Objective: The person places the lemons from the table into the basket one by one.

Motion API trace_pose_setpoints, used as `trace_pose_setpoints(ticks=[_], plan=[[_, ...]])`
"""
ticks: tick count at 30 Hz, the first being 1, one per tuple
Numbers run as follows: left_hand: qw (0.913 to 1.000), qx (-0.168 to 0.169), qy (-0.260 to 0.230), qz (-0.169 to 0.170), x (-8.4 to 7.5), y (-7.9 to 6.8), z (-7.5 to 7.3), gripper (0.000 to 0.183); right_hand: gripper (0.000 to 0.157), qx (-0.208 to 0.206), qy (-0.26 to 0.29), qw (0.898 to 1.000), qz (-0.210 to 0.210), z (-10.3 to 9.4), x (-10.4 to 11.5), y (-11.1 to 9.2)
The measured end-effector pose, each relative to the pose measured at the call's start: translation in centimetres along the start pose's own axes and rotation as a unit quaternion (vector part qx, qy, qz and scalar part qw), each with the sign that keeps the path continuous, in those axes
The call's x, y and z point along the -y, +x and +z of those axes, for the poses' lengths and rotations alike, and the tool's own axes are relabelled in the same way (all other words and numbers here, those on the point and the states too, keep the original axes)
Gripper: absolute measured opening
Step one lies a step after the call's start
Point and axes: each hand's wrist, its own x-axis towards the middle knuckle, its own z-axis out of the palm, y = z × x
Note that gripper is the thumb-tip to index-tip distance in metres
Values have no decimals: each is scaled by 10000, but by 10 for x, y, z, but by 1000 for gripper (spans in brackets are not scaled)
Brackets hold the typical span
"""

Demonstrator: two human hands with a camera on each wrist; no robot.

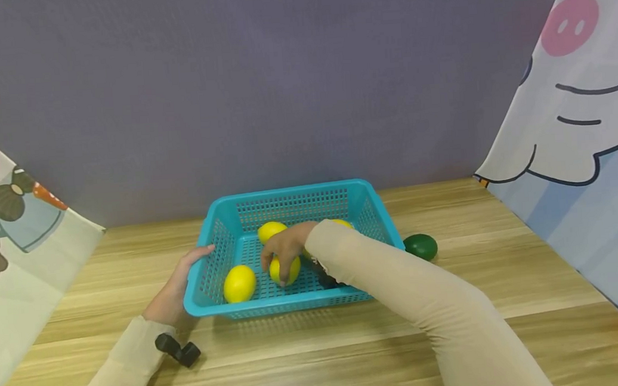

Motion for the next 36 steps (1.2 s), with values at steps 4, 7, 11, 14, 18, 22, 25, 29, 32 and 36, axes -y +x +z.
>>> trace_pose_setpoints(ticks=[4, 7, 11, 14, 18, 22, 25, 29, 32, 36], plan=[[10000, -20, 20, -22, 1, 0, -1, 62, 54, -10, -13, 10000, 7, -3, 2, -3], [10000, -34, 11, 16, 1, 0, -1, 61, 55, -18, -1, 10000, -15, -6, 2, -5], [9999, -49, 70, -109, 0, -1, 0, 62, 55, -34, 56, 10000, -21, -9, 0, -9], [9997, -40, 72, -225, -1, -1, 1, 62, 54, -133, 175, 9998, -40, -10, -1, -13], [9988, -186, 54, -441, -3, -4, 1, 65, 56, -304, 407, 9986, -129, -13, -5, -18], [9984, -237, 64, -512, -3, -4, 1, 65, 59, -425, 439, 9980, -174, -18, -9, -26], [9992, -119, 29, -369, -3, -3, 1, 62, 59, -568, 397, 9973, -225, -22, -12, -35], [9997, -37, -28, -252, -3, -2, 2, 60, 58, -835, 453, 9946, -419, -28, -17, -46], [9995, -88, -40, -292, -3, -2, 2, 61, 56, -1037, 546, 9914, -590, -32, -22, -54], [9997, -106, 22, -231, -2, -2, 1, 63, 52, -1275, 727, 9870, -648, -36, -28, -66]])
